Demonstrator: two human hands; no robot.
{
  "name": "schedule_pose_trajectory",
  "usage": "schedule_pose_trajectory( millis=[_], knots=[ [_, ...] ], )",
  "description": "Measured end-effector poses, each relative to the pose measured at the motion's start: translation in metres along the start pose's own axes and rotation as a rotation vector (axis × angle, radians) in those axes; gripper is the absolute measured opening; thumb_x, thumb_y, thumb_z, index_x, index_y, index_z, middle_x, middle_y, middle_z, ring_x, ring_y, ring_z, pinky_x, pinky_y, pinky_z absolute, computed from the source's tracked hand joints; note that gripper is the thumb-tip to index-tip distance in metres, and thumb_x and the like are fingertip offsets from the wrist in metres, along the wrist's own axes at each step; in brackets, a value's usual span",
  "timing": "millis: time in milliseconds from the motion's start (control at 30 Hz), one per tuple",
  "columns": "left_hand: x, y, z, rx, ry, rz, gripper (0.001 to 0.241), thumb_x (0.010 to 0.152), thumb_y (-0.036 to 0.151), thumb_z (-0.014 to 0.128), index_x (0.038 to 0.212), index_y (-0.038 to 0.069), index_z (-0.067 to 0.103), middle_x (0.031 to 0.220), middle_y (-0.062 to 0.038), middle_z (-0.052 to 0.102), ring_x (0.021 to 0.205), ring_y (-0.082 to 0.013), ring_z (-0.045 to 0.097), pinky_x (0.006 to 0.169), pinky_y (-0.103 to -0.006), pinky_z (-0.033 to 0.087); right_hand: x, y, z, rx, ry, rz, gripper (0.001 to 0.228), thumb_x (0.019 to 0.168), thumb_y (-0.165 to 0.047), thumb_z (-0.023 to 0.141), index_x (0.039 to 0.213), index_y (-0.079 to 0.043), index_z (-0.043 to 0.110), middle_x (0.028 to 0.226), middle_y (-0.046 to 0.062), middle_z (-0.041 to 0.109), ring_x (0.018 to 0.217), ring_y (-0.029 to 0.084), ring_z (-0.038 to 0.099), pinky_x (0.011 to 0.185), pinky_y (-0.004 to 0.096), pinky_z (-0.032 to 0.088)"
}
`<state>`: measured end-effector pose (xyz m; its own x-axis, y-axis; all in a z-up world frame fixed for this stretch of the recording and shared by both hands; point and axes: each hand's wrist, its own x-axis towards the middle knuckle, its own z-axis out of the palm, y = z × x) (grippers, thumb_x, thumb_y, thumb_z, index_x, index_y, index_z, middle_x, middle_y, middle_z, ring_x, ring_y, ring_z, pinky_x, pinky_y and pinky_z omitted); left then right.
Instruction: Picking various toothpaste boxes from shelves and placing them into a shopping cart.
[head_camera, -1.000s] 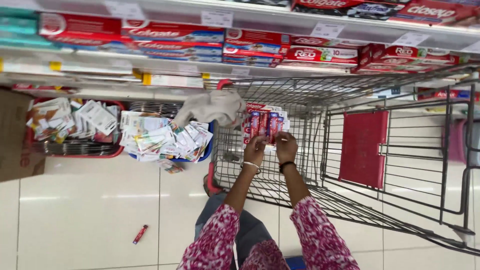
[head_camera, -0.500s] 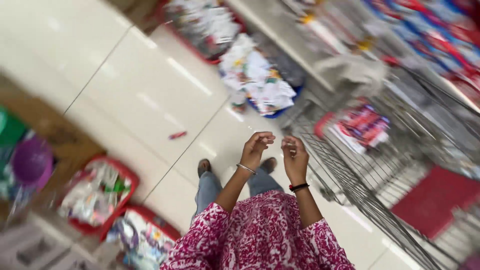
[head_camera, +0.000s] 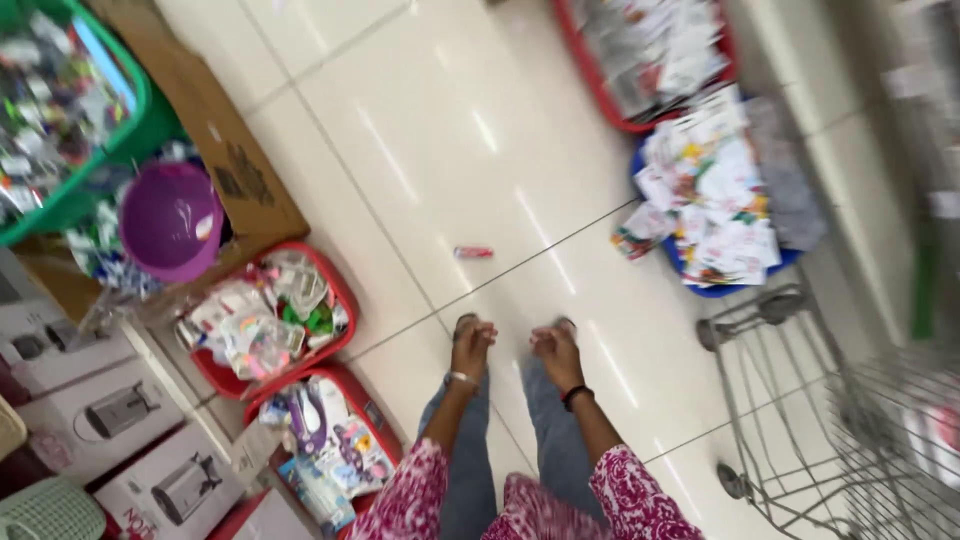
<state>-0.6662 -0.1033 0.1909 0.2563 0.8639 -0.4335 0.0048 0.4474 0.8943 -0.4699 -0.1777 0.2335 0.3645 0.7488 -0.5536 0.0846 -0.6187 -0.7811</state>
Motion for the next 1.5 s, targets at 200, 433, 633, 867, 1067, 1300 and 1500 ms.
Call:
schedule_pose_trajectory(
  millis=[200,433,633,867,1067,1300,1500],
  knots=[
    [0.146,-0.003,-0.055,0.397,0.086,-0.413,0.02,0.099,0.009,0.058,0.118,0.007,0.062,0.103,-0.008,0.067,0.09,-0.0249,0.069,0.074,-0.0429,0.056,0.135,0.047,0.097,0.051,-0.079,0.156,0.024,0.099,-0.022,0.066,0.115,-0.005,0.069,0.098,0.008,0.077,0.085,0.015,0.075,0.076,0.029,0.058],
    [0.276,-0.173,-0.108,0.916,-0.069,-0.222,0.038,0.092,0.006,0.069,0.128,0.012,0.059,0.129,-0.017,0.058,0.113,-0.0359,0.063,0.094,-0.0435,0.055,0.281,0.141,0.177,-0.266,-0.066,0.092,0.028,0.094,-0.015,0.069,0.121,-0.007,0.065,0.119,0.01,0.068,0.1,0.023,0.071,0.086,0.037,0.057],
    [0.32,-0.206,-0.103,1.123,-0.209,-0.443,0.077,0.078,-0.016,0.059,0.145,0.021,0.045,0.152,-0.013,0.034,0.122,-0.0354,0.055,0.093,-0.0397,0.057,0.341,0.156,0.209,-0.544,-0.149,0.027,0.059,0.083,-0.004,0.074,0.138,-0.013,0.053,0.142,0.016,0.047,0.123,0.04,0.05,0.099,0.046,0.048],
    [0.315,-0.276,-0.123,0.938,-0.113,-0.185,0.037,0.094,-0.008,0.064,0.125,0.012,0.066,0.125,-0.012,0.054,0.106,-0.0322,0.066,0.091,-0.0398,0.058,0.348,0.216,0.215,-0.489,-0.126,-0.029,0.046,0.087,0.002,0.071,0.13,-0.008,0.056,0.132,0.015,0.057,0.119,0.036,0.057,0.101,0.045,0.052],
    [0.253,-0.204,-0.109,0.515,-0.054,-0.111,0.033,0.082,0.0,0.078,0.113,0.008,0.07,0.111,-0.009,0.057,0.09,-0.0216,0.064,0.076,-0.0348,0.06,0.285,0.181,0.158,-0.092,-0.109,0.013,0.038,0.094,-0.012,0.072,0.128,-0.007,0.056,0.128,0.011,0.062,0.112,0.023,0.066,0.086,0.035,0.059],
    [0.151,-0.066,-0.042,-0.146,-0.068,-0.296,0.018,0.089,0.001,0.075,0.107,0.0,0.069,0.092,-0.007,0.072,0.081,-0.0124,0.065,0.074,-0.0267,0.054,0.149,0.012,0.066,0.692,0.224,0.338,0.047,0.098,-0.02,0.068,0.138,-0.005,0.047,0.114,0.011,0.072,0.099,0.014,0.067,0.082,0.032,0.054],
    [0.078,0.069,0.055,-0.219,-0.32,-0.246,0.013,0.092,0.0,0.073,0.099,-0.002,0.062,0.095,-0.009,0.073,0.087,-0.0139,0.069,0.078,-0.0277,0.058,0.02,-0.092,-0.034,1.257,0.355,-0.026,0.033,0.097,-0.014,0.07,0.125,-0.002,0.058,0.116,0.011,0.072,0.095,0.015,0.065,0.087,0.032,0.054]
  ],
)
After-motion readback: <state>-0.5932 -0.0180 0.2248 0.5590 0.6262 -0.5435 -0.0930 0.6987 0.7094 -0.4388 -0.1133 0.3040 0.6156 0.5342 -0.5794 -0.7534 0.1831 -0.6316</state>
